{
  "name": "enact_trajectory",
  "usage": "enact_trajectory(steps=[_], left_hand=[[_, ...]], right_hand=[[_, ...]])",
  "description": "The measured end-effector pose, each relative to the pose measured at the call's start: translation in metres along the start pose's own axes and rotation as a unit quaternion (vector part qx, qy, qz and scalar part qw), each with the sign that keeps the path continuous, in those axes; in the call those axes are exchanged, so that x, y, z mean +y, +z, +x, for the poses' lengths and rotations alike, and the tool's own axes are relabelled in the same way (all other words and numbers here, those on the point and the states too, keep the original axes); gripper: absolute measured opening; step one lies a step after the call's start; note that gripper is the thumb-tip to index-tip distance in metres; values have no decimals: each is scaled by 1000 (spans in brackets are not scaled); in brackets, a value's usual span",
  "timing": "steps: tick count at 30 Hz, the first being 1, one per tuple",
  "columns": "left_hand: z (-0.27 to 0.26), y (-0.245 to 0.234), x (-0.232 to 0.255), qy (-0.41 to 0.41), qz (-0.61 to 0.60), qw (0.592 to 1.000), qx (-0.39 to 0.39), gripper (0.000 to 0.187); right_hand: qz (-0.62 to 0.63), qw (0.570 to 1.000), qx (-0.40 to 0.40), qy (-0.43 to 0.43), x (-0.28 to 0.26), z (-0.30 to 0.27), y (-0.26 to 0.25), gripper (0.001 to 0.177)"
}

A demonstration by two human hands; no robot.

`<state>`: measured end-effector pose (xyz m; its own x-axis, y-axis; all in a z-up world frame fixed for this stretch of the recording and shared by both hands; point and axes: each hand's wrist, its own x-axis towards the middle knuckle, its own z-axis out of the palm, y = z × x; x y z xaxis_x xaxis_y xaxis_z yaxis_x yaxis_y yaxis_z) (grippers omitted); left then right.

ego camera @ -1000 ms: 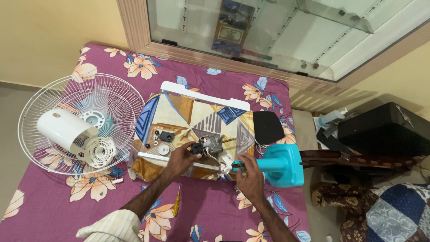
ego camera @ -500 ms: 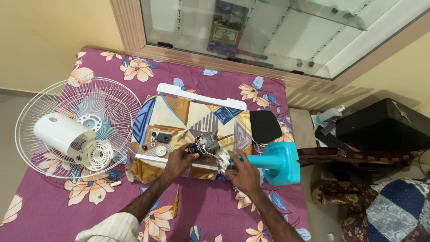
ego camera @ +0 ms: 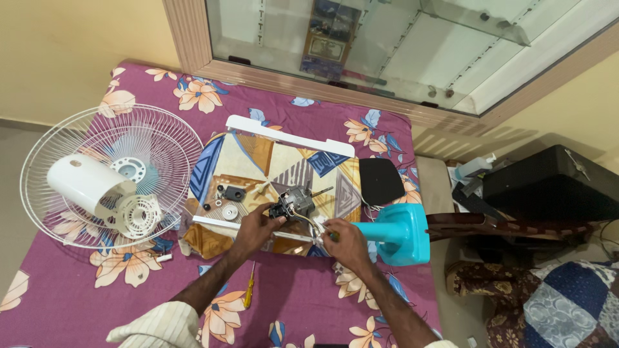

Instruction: The person works at a table with a disassembled electric fan, handling the teal fan housing and motor assembly. They use a screwdriver to unscrew parts, separate the motor from its mount, and manipulate small components and screws while repositioning the fan parts on the table.

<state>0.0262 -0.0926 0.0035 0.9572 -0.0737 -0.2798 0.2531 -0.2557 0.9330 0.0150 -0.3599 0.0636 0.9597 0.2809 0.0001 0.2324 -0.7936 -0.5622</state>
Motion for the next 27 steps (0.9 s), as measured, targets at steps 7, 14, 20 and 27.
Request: enact_trajectory(steps=[7,14,20,27], left_hand=[[-7,8,-10,10,27,998,54,65],[-36,18,6,1,177,983,-47,51],[-49,44,21,135,105,979,-109,53],[-44,58,25,76,151,985,-43,29]], right_hand=[[87,994,-55,-23,-2,10,-25,27],[148,967,-207,-4,10,28,-43,29],[148,951,-272,16,20,39,-44,26],[149,953,-264,26,25,41,-38,26]])
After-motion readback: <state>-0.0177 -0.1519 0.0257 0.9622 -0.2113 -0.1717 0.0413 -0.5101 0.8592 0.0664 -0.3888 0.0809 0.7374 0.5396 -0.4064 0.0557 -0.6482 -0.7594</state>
